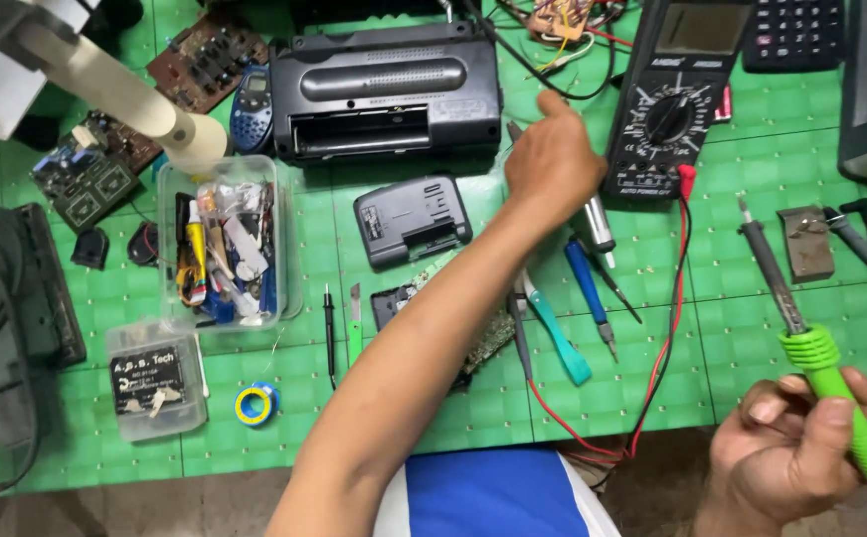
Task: Repairing a circuit board using a soldering iron and a desoldering pump
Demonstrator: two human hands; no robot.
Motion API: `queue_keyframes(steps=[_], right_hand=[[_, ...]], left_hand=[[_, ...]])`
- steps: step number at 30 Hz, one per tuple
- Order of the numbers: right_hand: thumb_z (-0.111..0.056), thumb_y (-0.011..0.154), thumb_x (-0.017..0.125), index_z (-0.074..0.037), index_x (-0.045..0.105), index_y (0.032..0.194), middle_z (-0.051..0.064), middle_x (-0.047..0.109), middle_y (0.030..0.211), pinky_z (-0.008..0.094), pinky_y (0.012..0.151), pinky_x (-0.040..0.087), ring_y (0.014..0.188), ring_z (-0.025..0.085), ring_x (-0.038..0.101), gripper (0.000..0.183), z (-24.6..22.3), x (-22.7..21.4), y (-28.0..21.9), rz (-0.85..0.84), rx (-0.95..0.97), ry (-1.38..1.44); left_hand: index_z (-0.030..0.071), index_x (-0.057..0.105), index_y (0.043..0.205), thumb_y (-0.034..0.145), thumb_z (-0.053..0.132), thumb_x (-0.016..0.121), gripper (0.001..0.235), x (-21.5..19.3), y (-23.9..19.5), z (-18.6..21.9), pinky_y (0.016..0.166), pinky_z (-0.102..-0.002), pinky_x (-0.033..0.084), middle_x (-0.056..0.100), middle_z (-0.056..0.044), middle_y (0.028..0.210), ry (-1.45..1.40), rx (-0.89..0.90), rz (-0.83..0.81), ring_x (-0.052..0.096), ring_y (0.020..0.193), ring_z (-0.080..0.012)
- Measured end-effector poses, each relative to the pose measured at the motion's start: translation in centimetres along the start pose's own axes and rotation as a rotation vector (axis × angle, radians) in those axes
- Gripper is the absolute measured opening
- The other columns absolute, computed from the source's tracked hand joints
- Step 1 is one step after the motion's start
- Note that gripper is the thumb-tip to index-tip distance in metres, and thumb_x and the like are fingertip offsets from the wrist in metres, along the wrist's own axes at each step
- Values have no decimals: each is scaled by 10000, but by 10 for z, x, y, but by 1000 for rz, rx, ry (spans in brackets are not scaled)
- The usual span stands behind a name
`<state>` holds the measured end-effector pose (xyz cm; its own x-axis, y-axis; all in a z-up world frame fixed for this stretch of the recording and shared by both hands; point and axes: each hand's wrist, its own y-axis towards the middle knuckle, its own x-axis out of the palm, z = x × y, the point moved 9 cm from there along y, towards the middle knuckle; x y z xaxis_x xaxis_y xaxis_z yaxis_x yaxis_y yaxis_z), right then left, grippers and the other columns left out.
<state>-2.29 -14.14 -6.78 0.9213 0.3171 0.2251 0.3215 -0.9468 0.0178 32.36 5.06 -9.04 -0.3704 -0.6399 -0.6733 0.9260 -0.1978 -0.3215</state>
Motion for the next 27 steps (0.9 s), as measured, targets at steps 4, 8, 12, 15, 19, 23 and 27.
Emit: queue_keyframes(steps=[4, 8, 12, 15, 19, 23, 27], right_hand=[[-355, 925, 730, -186, 641, 1240, -4, 489, 800, 164, 559, 405, 828, 88, 592, 368, 6, 2, -1, -54, 43, -3], [-336, 933, 730, -157, 635, 1251, 80, 609, 926, 164, 558, 421, 823, 92, 616, 377, 9, 3, 0, -77, 34, 1], [-348, 932, 735, -179, 631, 1233, 59, 606, 958, 161, 564, 413, 853, 89, 615, 360, 5, 4, -1, -80, 45, 9], [-351, 919, 752, -197, 639, 1224, 40, 609, 972, 155, 568, 420, 863, 81, 612, 360, 4, 5, -1, -82, 66, 13], [-369, 891, 773, -163, 653, 1214, 53, 563, 855, 171, 523, 373, 681, 81, 526, 401, -3, 11, -6, -36, 41, -14], [-485, 861, 805, -180, 632, 1268, 50, 569, 913, 171, 553, 335, 629, 73, 450, 537, 0, 13, -8, -87, 54, -40], [-431, 862, 799, -167, 631, 1268, 18, 583, 911, 157, 564, 376, 771, 57, 566, 513, 15, 5, -6, -61, 103, 2]], left_hand=[[8, 422, 1229, 719, 298, 810, 703, -21, -16, -11, 787, -499, 563, 729, -192, 1137, -84, -114, -86, 715, 1029, -396], [-3, 509, 1231, 644, 351, 896, 786, -27, -39, -20, 762, -386, 568, 729, -119, 1119, -285, -139, -227, 717, 958, -231], [69, 343, 1563, 649, 404, 828, 1087, -37, -92, -28, 771, -355, 513, 692, -142, 1167, -349, -124, -318, 647, 897, -209], [94, 623, 1315, 903, 297, 677, 462, -41, -121, -28, 667, -299, 493, 678, 11, 759, -531, 95, -318, 642, 687, -117], [109, 426, 1352, 1015, 163, 517, 353, -83, -140, -43, 642, -306, 573, 610, -83, 1048, -1026, 272, -191, 680, 812, -182], [46, 608, 1184, 966, 541, 610, 541, -139, -158, -53, 661, -204, 364, 609, -3, 1023, -1366, 475, -118, 495, 743, -75], [137, 527, 694, 748, 832, 468, 699, -169, -169, -60, 561, -284, 253, 384, 43, 608, -1344, 297, -59, 327, 533, -106]])
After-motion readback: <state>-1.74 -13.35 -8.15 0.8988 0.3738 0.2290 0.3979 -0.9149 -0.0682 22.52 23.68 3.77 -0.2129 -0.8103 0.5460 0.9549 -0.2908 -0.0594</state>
